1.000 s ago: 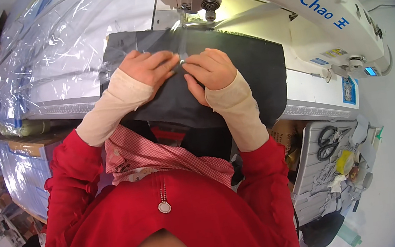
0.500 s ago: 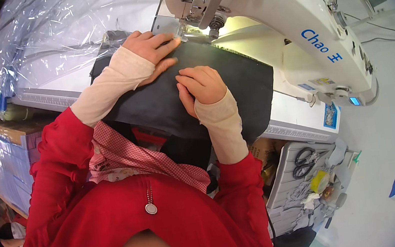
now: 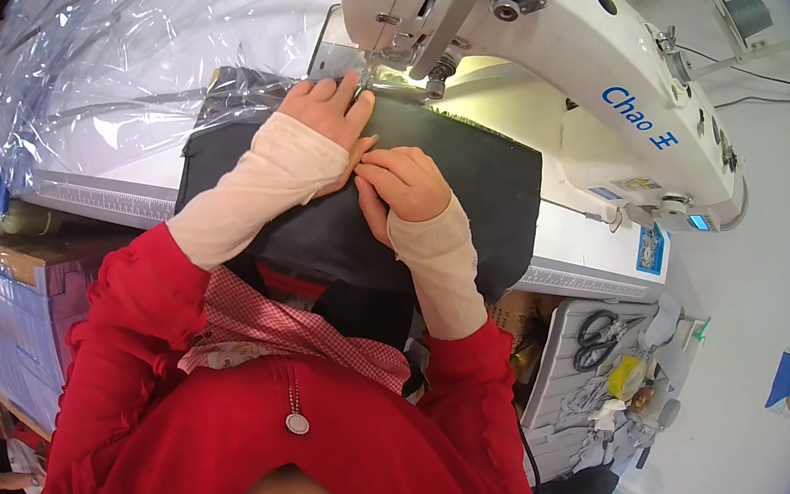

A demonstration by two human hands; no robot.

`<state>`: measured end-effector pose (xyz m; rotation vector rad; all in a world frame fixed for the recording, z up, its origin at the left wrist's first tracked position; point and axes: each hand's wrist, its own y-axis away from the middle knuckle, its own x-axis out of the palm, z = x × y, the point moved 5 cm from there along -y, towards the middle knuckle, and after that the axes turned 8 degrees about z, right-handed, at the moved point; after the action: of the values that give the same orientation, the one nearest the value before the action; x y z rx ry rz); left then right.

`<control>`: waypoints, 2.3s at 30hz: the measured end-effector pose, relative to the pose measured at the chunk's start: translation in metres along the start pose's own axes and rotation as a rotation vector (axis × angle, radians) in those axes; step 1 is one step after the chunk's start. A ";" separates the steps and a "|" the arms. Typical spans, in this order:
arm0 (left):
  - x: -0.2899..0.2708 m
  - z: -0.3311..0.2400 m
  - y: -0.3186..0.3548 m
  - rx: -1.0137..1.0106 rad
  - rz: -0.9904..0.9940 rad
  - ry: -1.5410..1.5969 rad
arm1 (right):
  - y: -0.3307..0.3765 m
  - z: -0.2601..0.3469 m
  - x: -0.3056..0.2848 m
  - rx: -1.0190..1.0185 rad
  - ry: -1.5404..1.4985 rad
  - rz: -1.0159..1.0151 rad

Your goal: Sewing a plastic cover using an industrial sewing machine.

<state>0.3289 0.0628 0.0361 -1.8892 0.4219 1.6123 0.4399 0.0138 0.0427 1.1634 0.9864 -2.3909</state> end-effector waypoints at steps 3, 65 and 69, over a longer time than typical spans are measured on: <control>0.001 -0.003 0.002 -0.035 -0.005 -0.014 | -0.002 0.000 0.000 -0.010 -0.012 -0.005; -0.212 0.334 0.338 -0.501 -0.355 0.817 | 0.041 0.125 0.052 -0.092 -0.367 0.114; -0.326 0.414 0.288 -0.301 -0.632 0.371 | 0.041 0.124 0.061 -0.095 -0.286 0.204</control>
<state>-0.2319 0.0574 0.2525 -2.2489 -0.2781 0.9446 0.3531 -0.1002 0.0302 0.8162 0.8349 -2.2417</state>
